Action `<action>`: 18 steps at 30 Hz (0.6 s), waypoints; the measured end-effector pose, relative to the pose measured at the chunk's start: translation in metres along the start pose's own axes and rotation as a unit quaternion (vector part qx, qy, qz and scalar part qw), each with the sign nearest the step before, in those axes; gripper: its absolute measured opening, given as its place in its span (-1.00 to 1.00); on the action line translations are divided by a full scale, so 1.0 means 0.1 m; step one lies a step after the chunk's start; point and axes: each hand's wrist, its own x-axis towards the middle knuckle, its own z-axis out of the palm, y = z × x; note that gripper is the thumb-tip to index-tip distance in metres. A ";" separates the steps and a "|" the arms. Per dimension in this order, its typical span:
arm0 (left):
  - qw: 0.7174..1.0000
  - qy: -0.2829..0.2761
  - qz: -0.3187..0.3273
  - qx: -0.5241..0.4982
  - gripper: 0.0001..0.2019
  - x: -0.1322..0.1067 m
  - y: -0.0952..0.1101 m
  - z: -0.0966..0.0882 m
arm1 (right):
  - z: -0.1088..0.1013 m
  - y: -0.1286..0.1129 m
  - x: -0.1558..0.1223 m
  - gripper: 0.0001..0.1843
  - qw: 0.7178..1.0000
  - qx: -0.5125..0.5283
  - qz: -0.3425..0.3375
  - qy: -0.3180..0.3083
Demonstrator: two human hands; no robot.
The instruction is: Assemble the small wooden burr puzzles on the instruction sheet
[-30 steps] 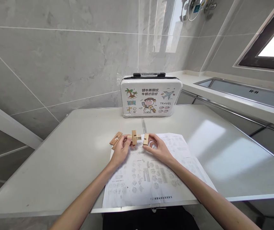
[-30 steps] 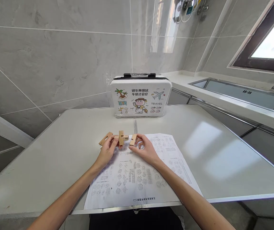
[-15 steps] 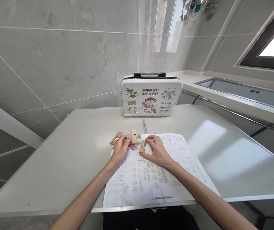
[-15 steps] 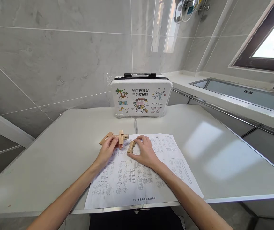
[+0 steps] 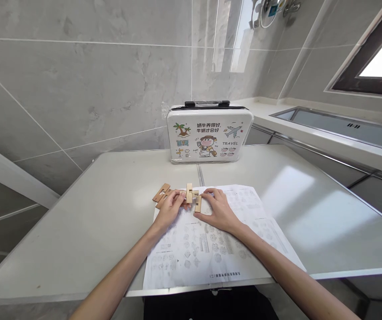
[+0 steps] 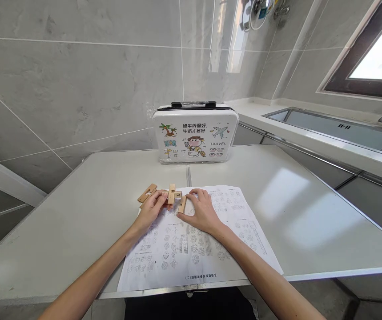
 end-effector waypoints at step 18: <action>0.992 -0.095 0.026 0.074 -0.60 -0.06 0.03 0.07 | -0.13 -0.17 -0.01 -0.30 0.991 0.109 -0.074 0.038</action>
